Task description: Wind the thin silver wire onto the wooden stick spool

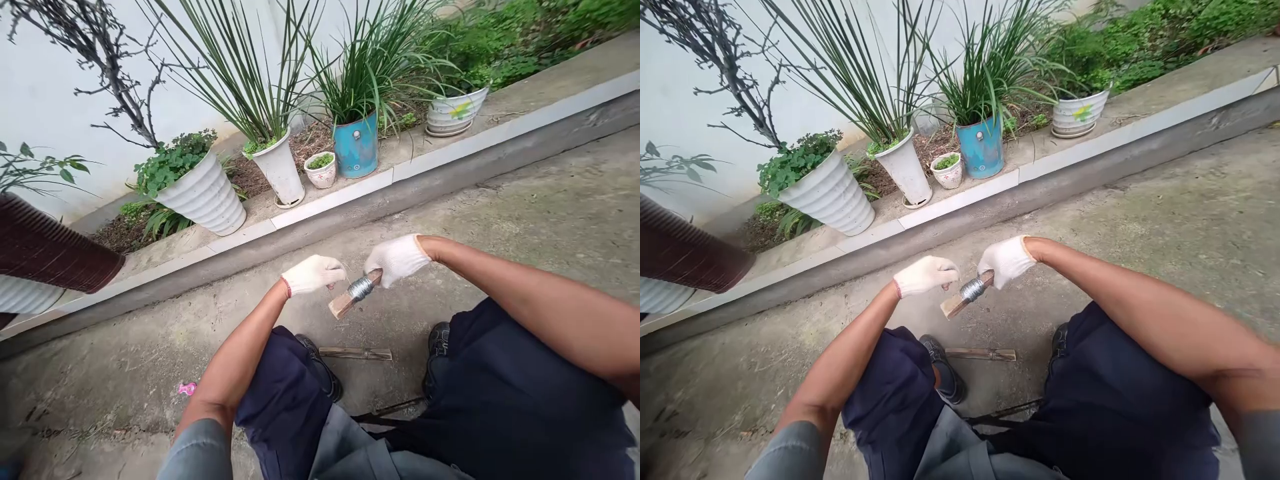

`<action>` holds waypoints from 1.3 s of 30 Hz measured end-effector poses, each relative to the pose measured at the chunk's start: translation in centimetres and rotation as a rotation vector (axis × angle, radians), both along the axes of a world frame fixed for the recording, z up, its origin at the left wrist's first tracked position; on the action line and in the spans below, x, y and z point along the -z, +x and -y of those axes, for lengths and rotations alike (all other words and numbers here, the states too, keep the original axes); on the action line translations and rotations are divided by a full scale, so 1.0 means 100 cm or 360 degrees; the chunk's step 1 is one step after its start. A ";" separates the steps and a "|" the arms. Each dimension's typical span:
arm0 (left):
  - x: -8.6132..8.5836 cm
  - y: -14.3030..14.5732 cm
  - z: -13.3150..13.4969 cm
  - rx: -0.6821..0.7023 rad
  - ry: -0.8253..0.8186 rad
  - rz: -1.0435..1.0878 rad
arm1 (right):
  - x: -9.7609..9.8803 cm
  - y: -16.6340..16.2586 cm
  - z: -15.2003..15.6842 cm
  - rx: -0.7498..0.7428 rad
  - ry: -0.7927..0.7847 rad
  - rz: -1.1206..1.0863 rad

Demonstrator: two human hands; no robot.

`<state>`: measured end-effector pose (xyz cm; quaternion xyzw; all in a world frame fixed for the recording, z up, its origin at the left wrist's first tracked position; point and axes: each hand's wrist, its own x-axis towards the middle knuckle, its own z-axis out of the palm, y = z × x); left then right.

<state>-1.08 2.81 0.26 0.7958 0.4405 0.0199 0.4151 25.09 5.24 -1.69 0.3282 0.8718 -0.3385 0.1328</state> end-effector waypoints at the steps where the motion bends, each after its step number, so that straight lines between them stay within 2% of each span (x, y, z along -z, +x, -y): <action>1: -0.001 -0.001 -0.005 -0.0023 -0.0038 0.0113 | -0.001 0.003 -0.002 0.0050 0.0015 -0.0079; 4: 0.006 0.000 -0.017 -0.0170 -0.0269 0.0574 | -0.006 0.007 -0.007 0.0302 0.0143 -0.0208; 7: 0.031 0.007 -0.027 -0.0466 -0.0590 0.1129 | -0.009 0.001 -0.016 0.0665 0.0144 -0.0254; 9: 0.051 0.015 -0.031 -0.0601 -0.0729 0.1361 | -0.007 -0.005 -0.025 0.0899 0.0108 -0.0291; 11: 0.066 0.023 -0.033 -0.0554 -0.0878 0.1308 | -0.002 -0.008 -0.038 0.1043 0.0249 -0.0220; 13: 0.074 0.030 -0.033 -0.0504 -0.0909 0.1194 | 0.005 -0.008 -0.052 0.1087 0.0530 0.0015; 15: 0.073 0.035 -0.032 -0.0477 -0.0871 0.0997 | 0.013 -0.004 -0.063 0.1064 0.0746 0.0268; 17: 0.067 0.038 -0.032 -0.0481 -0.0821 0.0787 | 0.020 -0.001 -0.069 0.1007 0.0821 0.0426; 20: 0.056 0.036 -0.034 -0.0543 -0.0690 0.0507 | 0.032 -0.001 -0.067 0.0870 0.0787 0.0530; 22: 0.052 0.032 -0.036 -0.0487 -0.0493 0.0255 | 0.041 -0.005 -0.061 0.0683 0.0745 0.0645; 26: 0.050 0.020 -0.039 -0.0011 0.0127 -0.0242 | 0.055 -0.015 -0.042 0.0191 0.0669 0.0737; 27: 0.051 0.017 -0.039 0.0073 0.0208 -0.0290 | 0.055 -0.016 -0.036 0.0094 0.0642 0.0690; 29: 0.053 0.012 -0.041 0.0123 0.0197 -0.0307 | 0.051 -0.016 -0.026 -0.0008 0.0555 0.0564; 31: 0.056 0.008 -0.043 0.0088 0.0094 -0.0253 | 0.043 -0.013 -0.019 0.0048 0.0434 0.0419; 34: 0.060 0.006 -0.048 0.0109 0.0036 0.0003 | 0.029 -0.004 -0.017 0.0295 0.0317 0.0182; 36: 0.061 0.007 -0.050 0.0080 -0.0006 0.0142 | 0.024 0.002 -0.022 0.0433 0.0344 0.0046; 39: 0.059 0.016 -0.048 -0.0044 -0.0060 0.0109 | 0.023 0.006 -0.033 0.0609 0.0453 -0.0109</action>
